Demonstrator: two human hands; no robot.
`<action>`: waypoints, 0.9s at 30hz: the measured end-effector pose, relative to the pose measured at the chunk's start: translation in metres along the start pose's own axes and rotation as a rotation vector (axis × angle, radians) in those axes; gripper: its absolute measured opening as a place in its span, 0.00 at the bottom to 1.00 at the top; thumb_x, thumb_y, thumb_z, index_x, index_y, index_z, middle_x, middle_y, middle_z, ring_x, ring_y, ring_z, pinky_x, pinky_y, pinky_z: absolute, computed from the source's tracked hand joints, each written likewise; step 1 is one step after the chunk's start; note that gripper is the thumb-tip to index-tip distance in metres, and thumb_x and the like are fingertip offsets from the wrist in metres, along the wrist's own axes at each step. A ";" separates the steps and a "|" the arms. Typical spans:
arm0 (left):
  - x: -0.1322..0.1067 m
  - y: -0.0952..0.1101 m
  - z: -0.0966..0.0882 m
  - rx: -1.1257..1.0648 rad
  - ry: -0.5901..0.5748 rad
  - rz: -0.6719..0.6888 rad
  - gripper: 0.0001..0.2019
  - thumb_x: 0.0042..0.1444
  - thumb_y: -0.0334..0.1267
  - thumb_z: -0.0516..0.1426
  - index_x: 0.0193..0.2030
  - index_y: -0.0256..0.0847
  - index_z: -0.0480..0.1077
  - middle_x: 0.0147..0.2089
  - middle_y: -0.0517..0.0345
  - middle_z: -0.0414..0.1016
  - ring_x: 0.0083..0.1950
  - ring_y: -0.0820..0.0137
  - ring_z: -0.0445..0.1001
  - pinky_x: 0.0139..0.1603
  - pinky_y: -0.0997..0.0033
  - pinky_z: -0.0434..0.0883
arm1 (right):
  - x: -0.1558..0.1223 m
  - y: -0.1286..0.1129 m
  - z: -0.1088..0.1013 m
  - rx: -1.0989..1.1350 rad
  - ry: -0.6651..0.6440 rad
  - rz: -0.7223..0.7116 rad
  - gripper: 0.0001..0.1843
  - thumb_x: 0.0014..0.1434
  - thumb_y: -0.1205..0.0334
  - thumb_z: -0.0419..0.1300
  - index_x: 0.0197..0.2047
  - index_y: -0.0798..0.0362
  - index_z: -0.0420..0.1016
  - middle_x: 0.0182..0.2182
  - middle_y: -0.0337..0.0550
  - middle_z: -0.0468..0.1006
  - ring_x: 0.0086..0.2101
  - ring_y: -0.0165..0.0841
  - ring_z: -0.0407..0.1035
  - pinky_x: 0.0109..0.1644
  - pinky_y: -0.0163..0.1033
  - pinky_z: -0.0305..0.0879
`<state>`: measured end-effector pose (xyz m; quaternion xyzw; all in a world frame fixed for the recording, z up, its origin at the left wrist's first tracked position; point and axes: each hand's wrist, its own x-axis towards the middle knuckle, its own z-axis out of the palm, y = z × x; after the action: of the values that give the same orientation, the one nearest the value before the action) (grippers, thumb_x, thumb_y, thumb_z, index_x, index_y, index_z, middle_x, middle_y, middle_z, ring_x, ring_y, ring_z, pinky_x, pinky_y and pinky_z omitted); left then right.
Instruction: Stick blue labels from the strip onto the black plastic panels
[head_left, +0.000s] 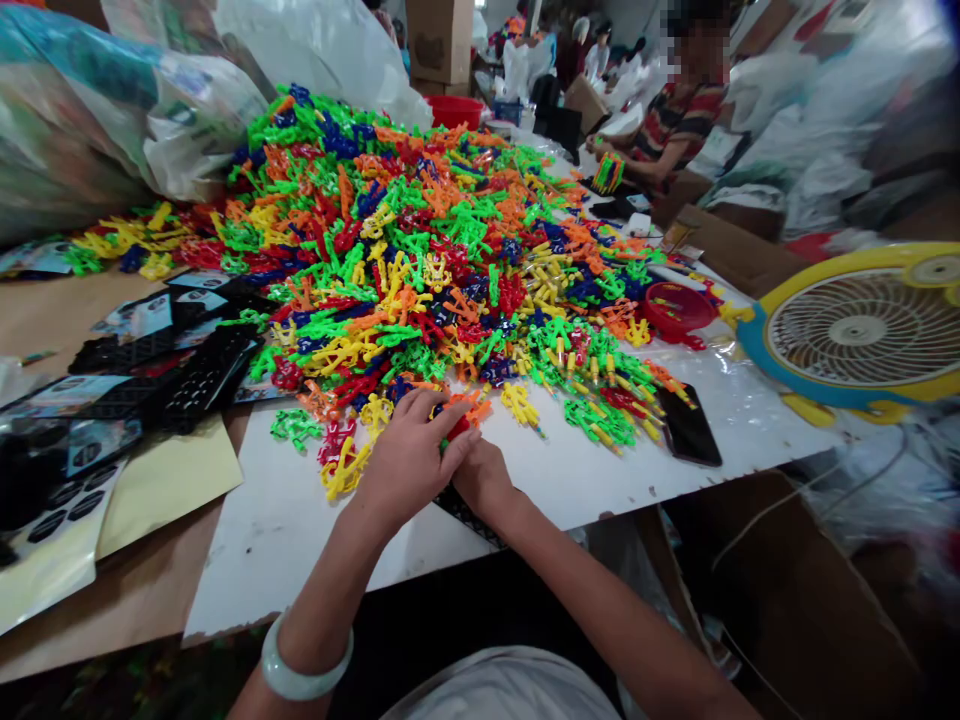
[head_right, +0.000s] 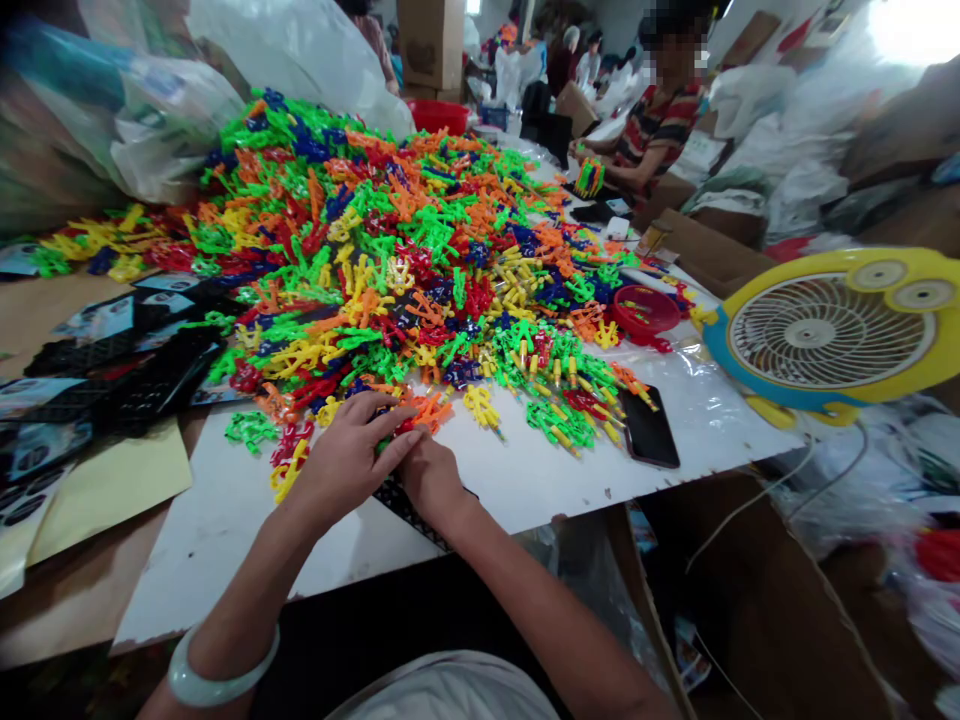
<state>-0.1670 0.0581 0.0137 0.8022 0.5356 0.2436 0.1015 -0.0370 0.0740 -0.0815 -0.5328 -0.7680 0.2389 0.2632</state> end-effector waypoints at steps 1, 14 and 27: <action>0.000 0.000 0.001 0.006 0.006 -0.009 0.18 0.65 0.48 0.50 0.54 0.44 0.72 0.53 0.48 0.70 0.59 0.57 0.64 0.60 0.53 0.67 | 0.000 0.002 -0.006 -0.006 0.000 -0.005 0.07 0.58 0.67 0.54 0.34 0.52 0.73 0.29 0.43 0.76 0.29 0.34 0.69 0.33 0.36 0.64; 0.003 -0.002 0.006 -0.016 0.054 -0.063 0.18 0.66 0.43 0.48 0.54 0.43 0.72 0.53 0.49 0.69 0.58 0.59 0.64 0.61 0.54 0.64 | -0.009 0.076 -0.104 0.130 0.146 0.482 0.10 0.49 0.62 0.61 0.30 0.50 0.61 0.24 0.36 0.69 0.26 0.34 0.69 0.31 0.38 0.63; 0.002 -0.002 0.002 -0.096 0.027 -0.118 0.19 0.66 0.48 0.47 0.53 0.43 0.72 0.56 0.48 0.68 0.61 0.58 0.62 0.62 0.52 0.63 | -0.041 -0.017 -0.009 0.676 -0.233 0.387 0.11 0.55 0.54 0.59 0.36 0.53 0.71 0.20 0.39 0.76 0.18 0.32 0.70 0.22 0.35 0.69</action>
<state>-0.1671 0.0610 0.0119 0.7600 0.5709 0.2736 0.1467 -0.0307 0.0302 -0.0695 -0.5203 -0.5565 0.5816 0.2851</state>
